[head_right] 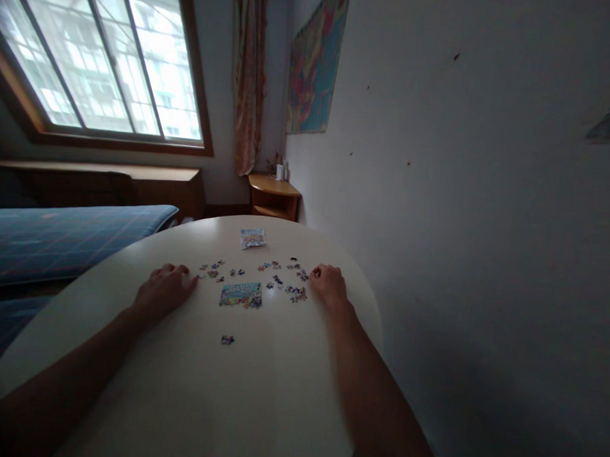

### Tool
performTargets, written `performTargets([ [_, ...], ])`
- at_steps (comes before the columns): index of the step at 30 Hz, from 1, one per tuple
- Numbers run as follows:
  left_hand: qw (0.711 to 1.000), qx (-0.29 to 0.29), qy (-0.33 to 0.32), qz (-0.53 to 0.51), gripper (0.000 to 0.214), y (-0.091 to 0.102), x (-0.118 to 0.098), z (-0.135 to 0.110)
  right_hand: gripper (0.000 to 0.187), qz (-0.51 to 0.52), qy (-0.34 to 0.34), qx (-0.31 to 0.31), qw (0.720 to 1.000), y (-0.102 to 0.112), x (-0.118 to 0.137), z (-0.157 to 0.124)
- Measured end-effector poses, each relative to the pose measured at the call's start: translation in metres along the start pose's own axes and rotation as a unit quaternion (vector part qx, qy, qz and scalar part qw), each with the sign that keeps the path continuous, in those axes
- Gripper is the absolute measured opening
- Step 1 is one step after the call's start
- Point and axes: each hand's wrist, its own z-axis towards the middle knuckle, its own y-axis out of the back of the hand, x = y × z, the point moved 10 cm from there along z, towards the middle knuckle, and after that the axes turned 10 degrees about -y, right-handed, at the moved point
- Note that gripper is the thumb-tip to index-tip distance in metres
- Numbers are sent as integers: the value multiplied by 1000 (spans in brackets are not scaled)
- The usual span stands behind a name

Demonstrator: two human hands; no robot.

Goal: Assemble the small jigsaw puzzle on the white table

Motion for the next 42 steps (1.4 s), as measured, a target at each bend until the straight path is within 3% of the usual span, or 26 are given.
performTargets([
  [11, 1000, -7, -4, -3, 54, 2, -1, -1, 21, 47, 19, 49, 997, -6, 9, -3],
  [30, 1000, 5, 3, -18, 54, 3, -2, -2, 19, 28, 24, 52, 998, -6, 12, -5],
  [42, 1000, 1, 4, -11, 53, 3, -1, -2, 20, 29, 60, 59, 996, -9, 29, -12],
])
